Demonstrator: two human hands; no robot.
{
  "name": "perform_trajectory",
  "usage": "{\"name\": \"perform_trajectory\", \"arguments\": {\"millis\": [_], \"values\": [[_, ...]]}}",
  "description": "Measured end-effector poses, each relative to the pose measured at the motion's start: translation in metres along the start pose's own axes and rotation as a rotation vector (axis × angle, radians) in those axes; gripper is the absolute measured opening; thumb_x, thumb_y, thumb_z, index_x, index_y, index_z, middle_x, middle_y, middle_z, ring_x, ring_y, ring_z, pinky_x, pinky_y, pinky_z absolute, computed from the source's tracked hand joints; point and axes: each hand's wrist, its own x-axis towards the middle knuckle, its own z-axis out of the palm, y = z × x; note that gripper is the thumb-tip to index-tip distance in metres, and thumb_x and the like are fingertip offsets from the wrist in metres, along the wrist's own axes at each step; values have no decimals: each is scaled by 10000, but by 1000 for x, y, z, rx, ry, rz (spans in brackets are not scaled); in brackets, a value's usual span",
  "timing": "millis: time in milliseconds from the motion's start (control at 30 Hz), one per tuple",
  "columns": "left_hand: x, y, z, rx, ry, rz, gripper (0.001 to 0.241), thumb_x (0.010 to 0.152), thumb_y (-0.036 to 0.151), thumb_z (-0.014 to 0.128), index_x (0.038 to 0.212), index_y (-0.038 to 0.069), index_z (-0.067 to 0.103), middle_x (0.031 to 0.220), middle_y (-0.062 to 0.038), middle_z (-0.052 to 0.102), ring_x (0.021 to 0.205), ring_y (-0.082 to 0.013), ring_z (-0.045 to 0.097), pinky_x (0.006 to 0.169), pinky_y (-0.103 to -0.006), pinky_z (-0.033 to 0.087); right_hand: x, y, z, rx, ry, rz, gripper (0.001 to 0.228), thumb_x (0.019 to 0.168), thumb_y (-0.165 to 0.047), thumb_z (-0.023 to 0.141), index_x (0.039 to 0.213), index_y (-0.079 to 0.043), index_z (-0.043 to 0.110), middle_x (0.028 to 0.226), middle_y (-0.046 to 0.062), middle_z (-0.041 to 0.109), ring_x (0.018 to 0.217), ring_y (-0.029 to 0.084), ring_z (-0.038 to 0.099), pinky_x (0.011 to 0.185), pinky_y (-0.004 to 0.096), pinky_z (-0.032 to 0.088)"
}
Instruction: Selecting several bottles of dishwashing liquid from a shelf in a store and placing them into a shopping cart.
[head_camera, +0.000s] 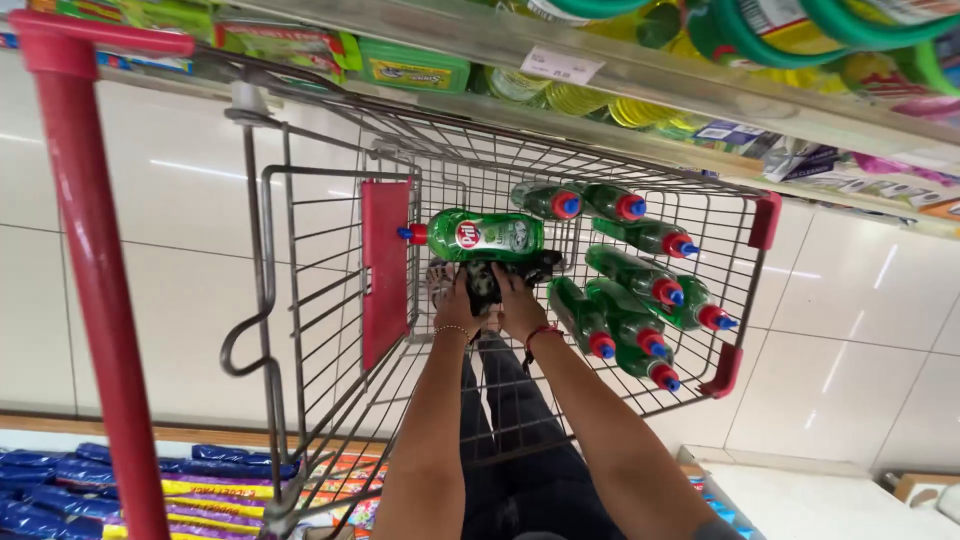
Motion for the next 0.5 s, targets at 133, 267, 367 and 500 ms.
{"name": "perform_trajectory", "arguments": {"millis": [133, 267, 367, 500], "values": [[29, -20, 38, 45, -167, 48, 631, 848, 378, 726, 1382, 100, 540, 1278, -199, 653, 1190, -382, 618, 1015, -466, 504, -10, -11, -17, -89, -13, 55, 1166, 728, -148, 846, 1647, -281, 142, 1523, 145, 370, 1385, 372, 433, 1000, 425, 555], [46, -40, 72, -281, -270, 120, 457, 880, 305, 649, 1199, -21, 639, 1057, -222, 680, 991, -351, 663, 891, -458, 538, -25, -18, -30, -70, 80, 62, 1266, 576, -361, 1058, 1565, -177, 289, 1539, 269, 320, 1346, 488, 362, 974, 463, 481], [74, -69, 110, -885, -350, -62, 500, 841, 259, 634, 1249, -28, 605, 1017, -161, 674, 933, -301, 646, 825, -443, 541, 0, 29, 9, 242, 89, -223, 668, 694, -245, 875, 1307, -89, 660, 1181, 224, 742, 1125, 327, 691, 1021, 387, 551], [44, -22, 37, -1101, -99, -89, 614, 830, 364, 685, 1303, -18, 599, 1082, -131, 689, 1007, -276, 651, 870, -418, 541, -30, -14, -29, 256, 174, 9, 682, 656, -139, 770, 1316, -54, 624, 1024, 244, 732, 1018, 369, 720, 947, 380, 577]]}}
